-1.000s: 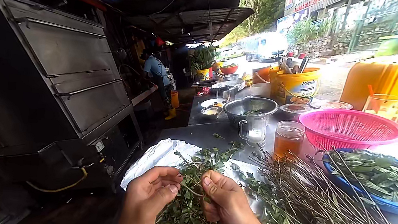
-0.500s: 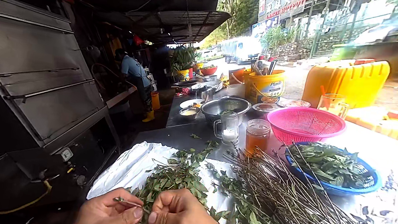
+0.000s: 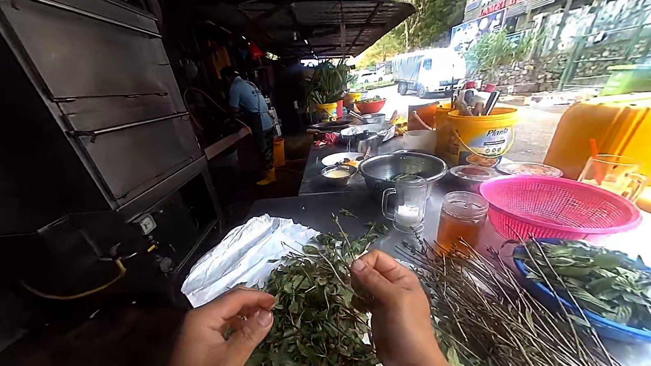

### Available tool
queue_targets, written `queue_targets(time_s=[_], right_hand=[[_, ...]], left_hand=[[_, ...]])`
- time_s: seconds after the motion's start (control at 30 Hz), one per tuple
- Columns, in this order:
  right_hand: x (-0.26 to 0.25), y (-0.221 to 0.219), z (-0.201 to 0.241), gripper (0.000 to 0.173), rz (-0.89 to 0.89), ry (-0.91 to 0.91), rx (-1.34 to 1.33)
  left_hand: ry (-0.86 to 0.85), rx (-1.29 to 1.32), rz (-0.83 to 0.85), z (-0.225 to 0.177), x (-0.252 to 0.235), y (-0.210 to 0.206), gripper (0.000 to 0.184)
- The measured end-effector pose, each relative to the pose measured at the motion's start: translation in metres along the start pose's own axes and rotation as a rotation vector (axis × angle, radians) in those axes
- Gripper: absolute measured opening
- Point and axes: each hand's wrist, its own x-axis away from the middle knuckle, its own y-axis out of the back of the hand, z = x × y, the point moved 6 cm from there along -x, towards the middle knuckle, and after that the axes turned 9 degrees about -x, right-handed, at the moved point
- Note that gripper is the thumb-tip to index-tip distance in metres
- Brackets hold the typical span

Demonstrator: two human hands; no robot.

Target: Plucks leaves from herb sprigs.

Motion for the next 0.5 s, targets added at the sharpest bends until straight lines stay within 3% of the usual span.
queue_targets(time_s=[0.13, 0.23, 0.3, 0.37, 0.5], right_hand=[[-0.001, 0.004, 0.005, 0.020, -0.011, 0.067, 0.009], [-0.001, 0.020, 0.023, 0.015, -0.163, 0.265, 0.096], [-0.001, 0.035, 0.038, 0.014, -0.271, 0.429, 0.147], [0.001, 0.051, 0.053, 0.012, -0.394, 0.578, 0.198], [0.024, 0.081, 0.089, 0.013, -0.895, 0.832, 0.673]], left_hand=[[0.082, -0.147, 0.103, 0.020, -0.006, -0.022, 0.020], [0.149, -0.479, 0.444, 0.038, -0.009, -0.056, 0.037], [0.176, -0.660, 0.608, 0.046, -0.009, -0.075, 0.036], [0.124, -0.685, 0.534, 0.049, -0.013, -0.078, 0.021], [0.022, -0.307, 0.173, 0.035, -0.039, -0.046, 0.014]])
